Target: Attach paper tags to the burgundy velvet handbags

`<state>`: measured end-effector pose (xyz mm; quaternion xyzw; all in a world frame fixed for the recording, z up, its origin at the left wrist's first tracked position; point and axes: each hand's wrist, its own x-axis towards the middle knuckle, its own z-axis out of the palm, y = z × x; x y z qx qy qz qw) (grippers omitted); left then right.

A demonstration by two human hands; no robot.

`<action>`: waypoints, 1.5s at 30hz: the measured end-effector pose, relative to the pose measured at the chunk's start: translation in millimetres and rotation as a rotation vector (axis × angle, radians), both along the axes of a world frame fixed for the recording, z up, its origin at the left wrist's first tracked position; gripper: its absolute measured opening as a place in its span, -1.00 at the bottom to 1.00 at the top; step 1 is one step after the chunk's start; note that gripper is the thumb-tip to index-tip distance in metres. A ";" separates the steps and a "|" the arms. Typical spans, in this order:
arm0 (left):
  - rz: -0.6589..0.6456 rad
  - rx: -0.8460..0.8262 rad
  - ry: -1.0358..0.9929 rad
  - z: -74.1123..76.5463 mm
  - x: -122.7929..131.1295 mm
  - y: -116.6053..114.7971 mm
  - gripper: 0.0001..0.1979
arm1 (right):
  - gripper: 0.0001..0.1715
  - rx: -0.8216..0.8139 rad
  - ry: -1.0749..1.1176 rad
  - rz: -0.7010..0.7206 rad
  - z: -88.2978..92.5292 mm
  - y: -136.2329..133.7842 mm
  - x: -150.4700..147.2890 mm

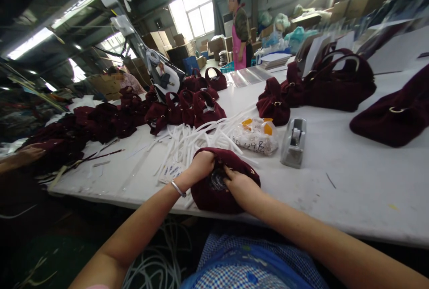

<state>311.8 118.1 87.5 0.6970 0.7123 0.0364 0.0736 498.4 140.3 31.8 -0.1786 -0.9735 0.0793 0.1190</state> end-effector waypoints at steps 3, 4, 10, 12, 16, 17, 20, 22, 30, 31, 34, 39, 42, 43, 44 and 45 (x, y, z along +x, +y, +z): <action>-0.025 0.046 -0.029 -0.9 2.4 -4.8 -0.71 | -0.65 -0.022 -0.039 0.027 -0.3 9.4 -12.5; -0.031 0.055 -0.035 -1.0 3.0 -7.6 -0.71 | -0.68 -0.033 -0.041 0.040 -1.1 12.4 -15.9; -0.113 0.039 -0.083 5.9 -6.8 -24.2 -0.56 | -0.52 -0.050 0.046 0.129 -7.8 11.6 0.3; -0.196 0.014 -0.084 8.4 -10.7 -27.5 -0.41 | -0.48 -0.044 0.175 0.195 -10.2 5.7 15.7; -0.243 -0.029 0.090 2.1 0.7 -29.3 -0.41 | -0.49 -0.085 0.407 0.244 -12.4 -6.1 39.8; -0.218 -0.025 0.143 -1.8 7.3 -28.7 -0.48 | -0.51 -0.096 0.403 0.237 -12.0 -8.7 42.9; -0.166 0.006 0.217 -12.9 25.6 -25.7 -0.61 | -0.57 -0.093 0.341 0.209 -9.4 -15.3 45.9; -0.165 0.016 0.220 -14.7 30.9 -25.7 -0.61 | -0.56 -0.072 0.314 0.191 -7.8 -18.3 44.8; -0.281 0.088 0.019 16.9 28.7 -64.0 -0.79 | -0.55 -0.031 0.278 0.100 -4.3 -25.5 41.9; -0.266 0.014 0.027 18.4 30.0 -68.8 -0.81 | -0.53 -0.029 0.246 0.094 -1.6 -26.8 41.0; -0.259 -0.108 0.119 16.9 35.5 -77.0 -0.85 | -0.54 -0.020 0.114 0.046 10.6 -29.0 35.6; -0.251 0.007 0.294 12.5 34.9 -81.6 -0.89 | -0.73 0.019 -0.057 -0.011 25.5 -22.3 28.7; -0.337 0.053 0.288 11.3 24.7 -85.2 -0.80 | -0.68 0.024 -0.010 0.025 23.9 -16.4 32.1; -0.381 0.036 0.277 10.7 21.7 -86.4 -0.81 | -0.69 0.035 0.000 0.045 22.4 -15.4 33.6; -0.416 0.011 0.267 9.9 19.8 -87.5 -0.82 | -0.73 0.054 -0.003 0.061 20.9 -15.1 34.8; -0.433 -0.013 0.261 9.2 19.3 -88.4 -0.82 | -0.79 0.076 -0.016 0.072 19.6 -15.5 35.4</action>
